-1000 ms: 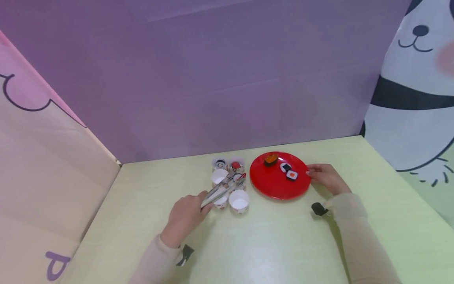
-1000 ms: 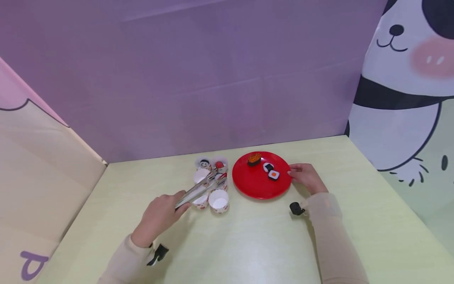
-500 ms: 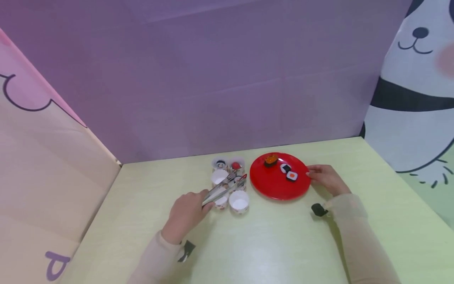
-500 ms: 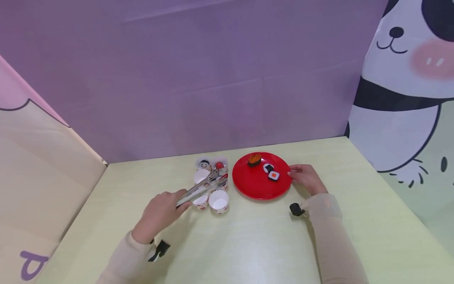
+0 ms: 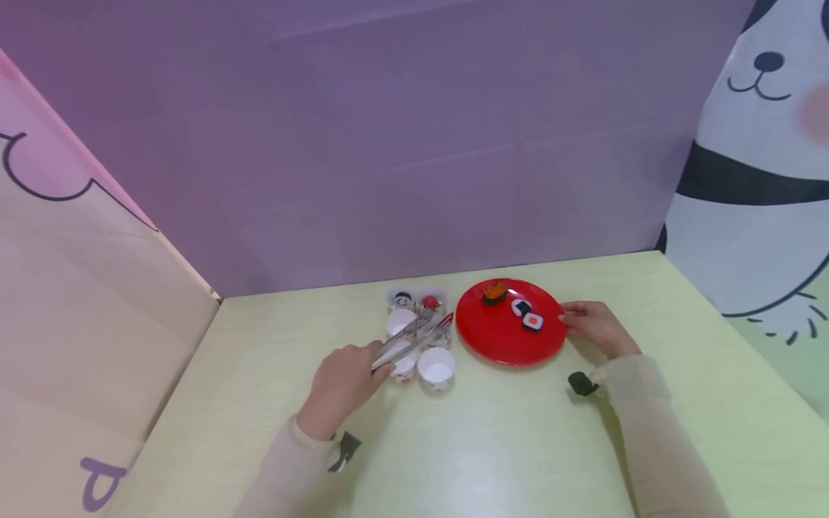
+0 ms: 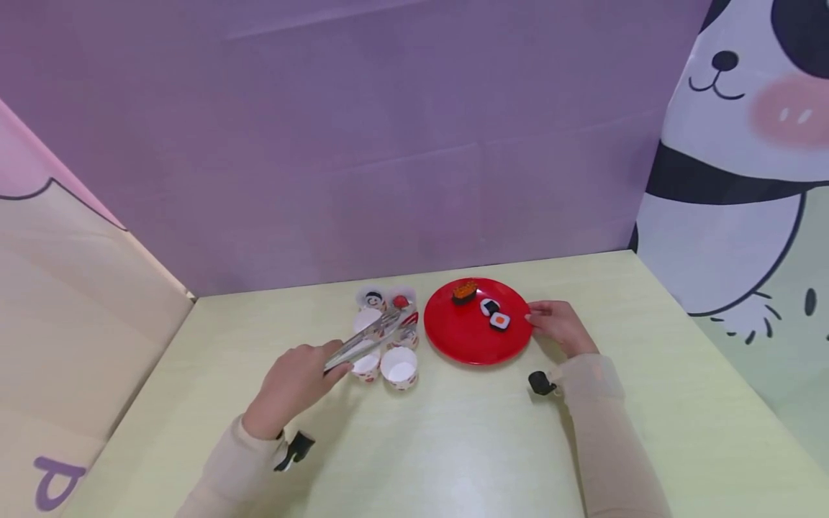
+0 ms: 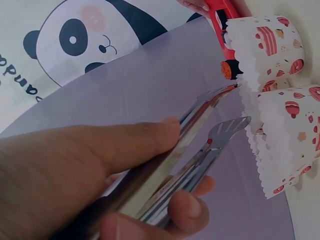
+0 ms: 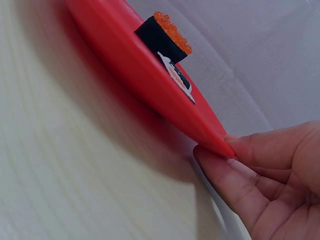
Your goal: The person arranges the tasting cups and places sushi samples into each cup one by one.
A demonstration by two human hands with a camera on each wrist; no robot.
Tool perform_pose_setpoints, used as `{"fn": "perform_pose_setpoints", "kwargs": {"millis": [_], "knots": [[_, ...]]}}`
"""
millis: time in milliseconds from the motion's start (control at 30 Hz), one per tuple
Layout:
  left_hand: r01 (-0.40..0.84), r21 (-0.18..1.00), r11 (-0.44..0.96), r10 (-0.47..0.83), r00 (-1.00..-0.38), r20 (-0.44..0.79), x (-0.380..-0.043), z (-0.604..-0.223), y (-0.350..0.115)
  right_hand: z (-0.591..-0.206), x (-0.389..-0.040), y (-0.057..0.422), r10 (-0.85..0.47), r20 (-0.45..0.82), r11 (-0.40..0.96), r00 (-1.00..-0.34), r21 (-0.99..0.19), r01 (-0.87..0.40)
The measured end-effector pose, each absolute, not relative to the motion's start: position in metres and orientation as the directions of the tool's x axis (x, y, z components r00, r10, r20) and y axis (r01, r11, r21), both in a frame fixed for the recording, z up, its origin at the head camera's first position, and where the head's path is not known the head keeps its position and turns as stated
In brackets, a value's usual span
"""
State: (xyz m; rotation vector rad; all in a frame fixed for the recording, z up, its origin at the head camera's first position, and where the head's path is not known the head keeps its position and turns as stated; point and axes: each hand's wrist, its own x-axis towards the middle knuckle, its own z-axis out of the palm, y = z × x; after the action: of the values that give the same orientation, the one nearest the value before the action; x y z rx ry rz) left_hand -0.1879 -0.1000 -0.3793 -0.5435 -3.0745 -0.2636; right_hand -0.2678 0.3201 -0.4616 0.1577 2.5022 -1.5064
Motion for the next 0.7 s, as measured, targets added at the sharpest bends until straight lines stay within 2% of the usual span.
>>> {"fn": "perform_pose_setpoints", "kwargs": {"millis": [267, 700], "knots": [[0.365, 0.155, 0.918, 0.355, -0.931, 0.091, -0.189, -0.379, -0.096, -0.463, -0.268, 0.322, -0.014, -0.241, 0.471, -0.971, -0.858, 0.206], [0.388, 0.208, 0.898, 0.378, -0.921, 0.090, -0.204, -0.385, -0.071, -0.464, -0.270, 0.321, -0.011, -0.245, 0.470, -0.969, -0.857, 0.212]]}}
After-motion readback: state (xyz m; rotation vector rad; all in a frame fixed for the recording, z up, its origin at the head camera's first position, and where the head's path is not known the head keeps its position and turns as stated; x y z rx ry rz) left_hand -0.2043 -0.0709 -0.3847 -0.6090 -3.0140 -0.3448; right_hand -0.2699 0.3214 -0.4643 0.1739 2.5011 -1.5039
